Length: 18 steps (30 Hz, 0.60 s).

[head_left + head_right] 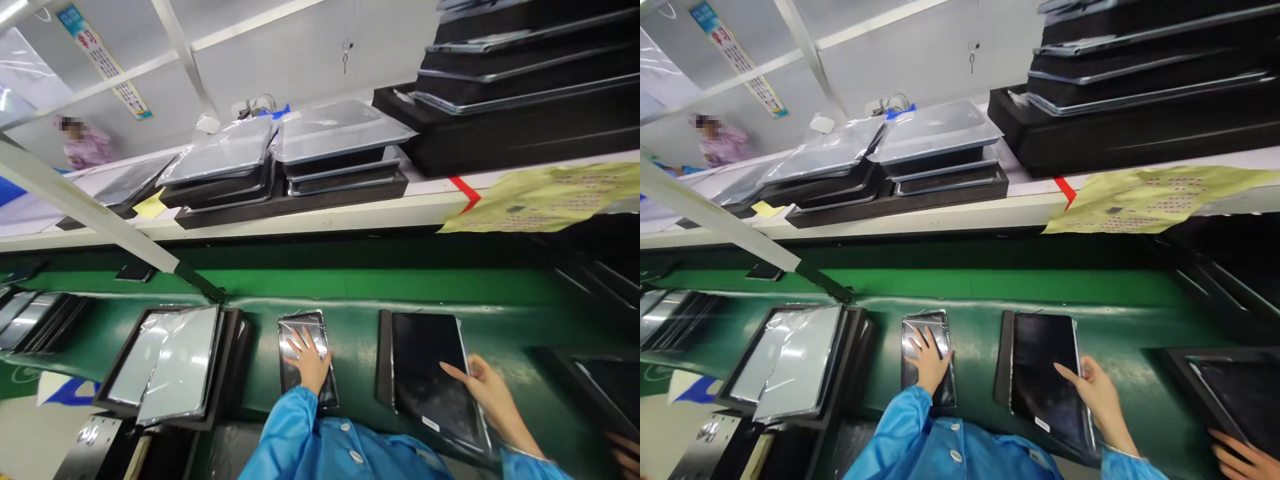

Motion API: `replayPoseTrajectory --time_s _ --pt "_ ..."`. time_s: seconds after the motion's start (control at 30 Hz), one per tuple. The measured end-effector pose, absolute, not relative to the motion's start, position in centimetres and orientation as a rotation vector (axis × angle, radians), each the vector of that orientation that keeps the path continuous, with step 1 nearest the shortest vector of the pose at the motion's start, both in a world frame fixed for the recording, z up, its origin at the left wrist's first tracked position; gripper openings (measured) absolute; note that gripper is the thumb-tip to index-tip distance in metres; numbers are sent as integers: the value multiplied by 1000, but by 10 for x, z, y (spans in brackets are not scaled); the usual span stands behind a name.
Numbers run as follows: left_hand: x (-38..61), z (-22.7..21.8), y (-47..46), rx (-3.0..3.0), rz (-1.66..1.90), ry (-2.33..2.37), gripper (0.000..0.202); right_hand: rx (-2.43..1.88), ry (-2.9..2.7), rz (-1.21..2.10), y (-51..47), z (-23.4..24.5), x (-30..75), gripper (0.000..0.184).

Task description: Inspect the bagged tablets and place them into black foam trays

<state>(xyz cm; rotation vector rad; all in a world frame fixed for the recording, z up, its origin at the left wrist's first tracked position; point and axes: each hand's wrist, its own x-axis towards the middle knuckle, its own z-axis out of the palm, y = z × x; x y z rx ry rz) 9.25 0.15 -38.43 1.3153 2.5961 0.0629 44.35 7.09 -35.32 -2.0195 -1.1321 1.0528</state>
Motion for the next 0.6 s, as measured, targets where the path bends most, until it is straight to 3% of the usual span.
replayPoseTrajectory --time_s 0.13,0.23,0.37,0.6 --pt "111 -390 23 1422 -189 2620 109 -1965 -1446 831 65 -331 428 23" --pt "114 -387 30 1489 -295 2608 112 -1899 -1604 739 61 -334 395 56" --pt "110 -372 27 1613 -341 2560 96 -1811 -1696 787 49 -370 338 70" --pt "81 -348 9 1799 -336 2482 77 -1713 -1638 960 52 -421 334 38"
